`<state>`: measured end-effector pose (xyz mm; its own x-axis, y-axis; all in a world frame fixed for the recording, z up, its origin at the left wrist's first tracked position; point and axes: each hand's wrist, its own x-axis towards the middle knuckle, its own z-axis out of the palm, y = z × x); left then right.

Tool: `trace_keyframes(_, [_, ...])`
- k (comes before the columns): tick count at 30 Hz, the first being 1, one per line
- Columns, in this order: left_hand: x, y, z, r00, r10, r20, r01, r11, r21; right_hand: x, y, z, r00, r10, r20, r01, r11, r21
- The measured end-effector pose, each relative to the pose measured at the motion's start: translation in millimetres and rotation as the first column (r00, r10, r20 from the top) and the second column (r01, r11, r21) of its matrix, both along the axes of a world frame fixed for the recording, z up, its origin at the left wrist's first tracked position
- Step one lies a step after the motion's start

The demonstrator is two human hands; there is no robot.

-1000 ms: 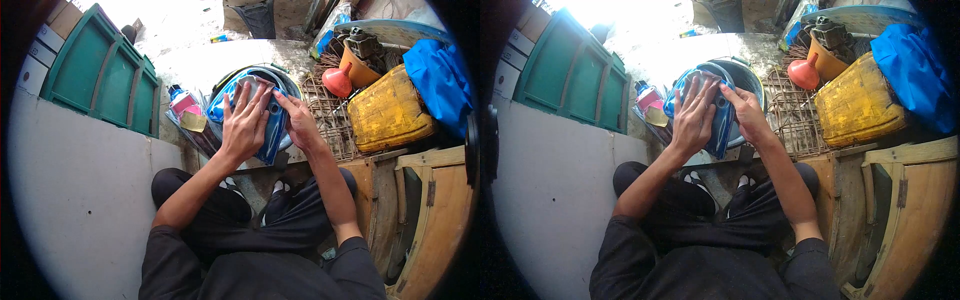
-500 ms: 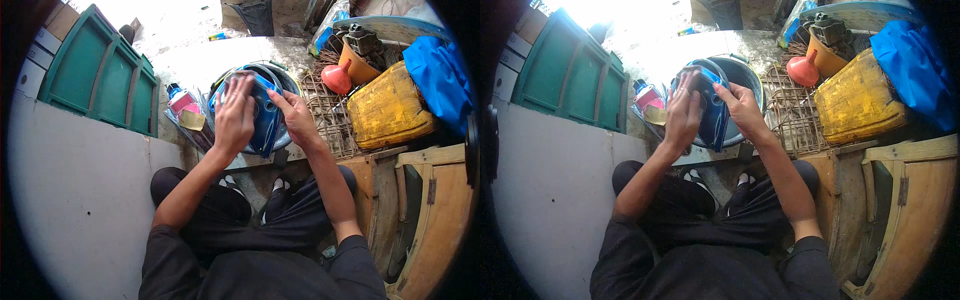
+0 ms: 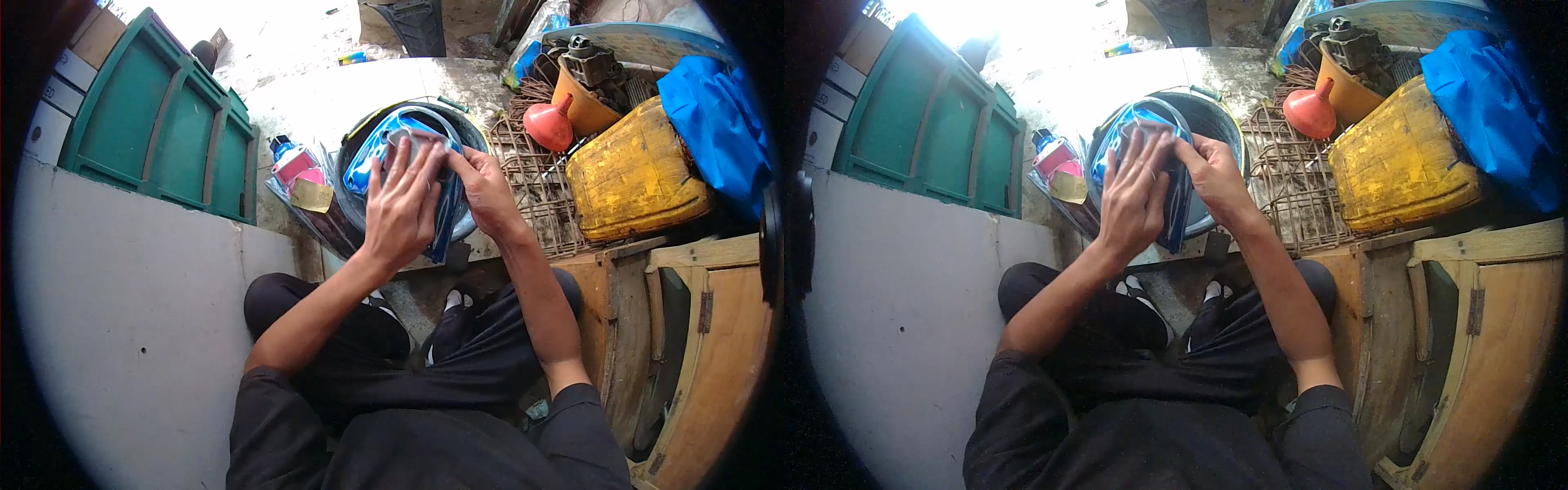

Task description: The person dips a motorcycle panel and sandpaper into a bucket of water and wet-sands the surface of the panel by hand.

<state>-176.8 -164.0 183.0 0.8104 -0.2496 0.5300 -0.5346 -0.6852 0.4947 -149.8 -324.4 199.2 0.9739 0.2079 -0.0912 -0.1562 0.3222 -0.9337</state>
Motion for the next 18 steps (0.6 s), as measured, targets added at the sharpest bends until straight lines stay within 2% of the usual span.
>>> trace_keyframes(2, [-3.1, 0.9, -0.5, 0.998, -0.063, 0.001, 0.063, 0.998, 0.029, 1.1, -2.8, -5.2, 0.999, -0.024, 0.041, 0.024, 1.000, -0.003])
trace_keyframes(4, [2.9, -0.2, -0.4, 0.999, 0.032, -0.004, -0.032, 0.999, 0.021, 0.1, -1.2, -1.0, 1.000, -0.003, 0.016, 0.003, 1.000, 0.006])
trace_keyframes(6, [-1.1, -2.9, -1.2, 1.000, -0.018, 0.006, 0.019, 0.996, -0.082, 0.6, -0.9, 0.1, 1.000, 0.012, 0.001, -0.012, 1.000, 0.022])
trace_keyframes(8, [-2.3, 1.8, -0.6, 0.999, -0.043, 0.018, 0.043, 0.999, 0.033, 0.6, -4.8, -3.1, 1.000, -0.009, 0.024, 0.008, 1.000, 0.019])
trace_keyframes(10, [1.5, -1.8, -2.6, 1.000, 0.022, 0.015, -0.022, 1.000, 0.005, 1.1, -3.6, -3.5, 1.000, -0.002, 0.005, 0.002, 1.000, 0.024])
trace_keyframes(11, [-0.9, -3.8, -2.7, 1.000, -0.003, 0.014, 0.004, 0.998, -0.060, 1.6, -2.7, -3.4, 1.000, 0.002, -0.009, -0.002, 0.999, 0.033])
trace_keyframes(12, [-4.5, -3.1, 3.2, 0.998, -0.057, 0.001, 0.057, 0.997, -0.045, 2.3, -3.0, -3.9, 1.000, 0.001, -0.006, -0.001, 0.999, 0.034])
trace_keyframes(14, [-5.3, -1.4, 0.1, 0.998, -0.060, 0.001, 0.060, 0.998, 0.025, 1.8, -4.4, -6.6, 1.000, -0.028, 0.007, 0.028, 0.999, 0.038])
trace_keyframes(16, [0.6, -2.4, -2.5, 1.000, 0.010, -0.024, -0.011, 1.000, -0.023, -0.3, -0.8, -1.0, 1.000, -0.021, -0.006, 0.021, 0.999, 0.028])
trace_keyframes(18, [-0.8, -2.2, -4.1, 1.000, -0.008, 0.000, 0.008, 0.998, -0.067, 1.3, 0.3, 0.8, 1.000, -0.018, -0.008, 0.018, 1.000, 0.022])
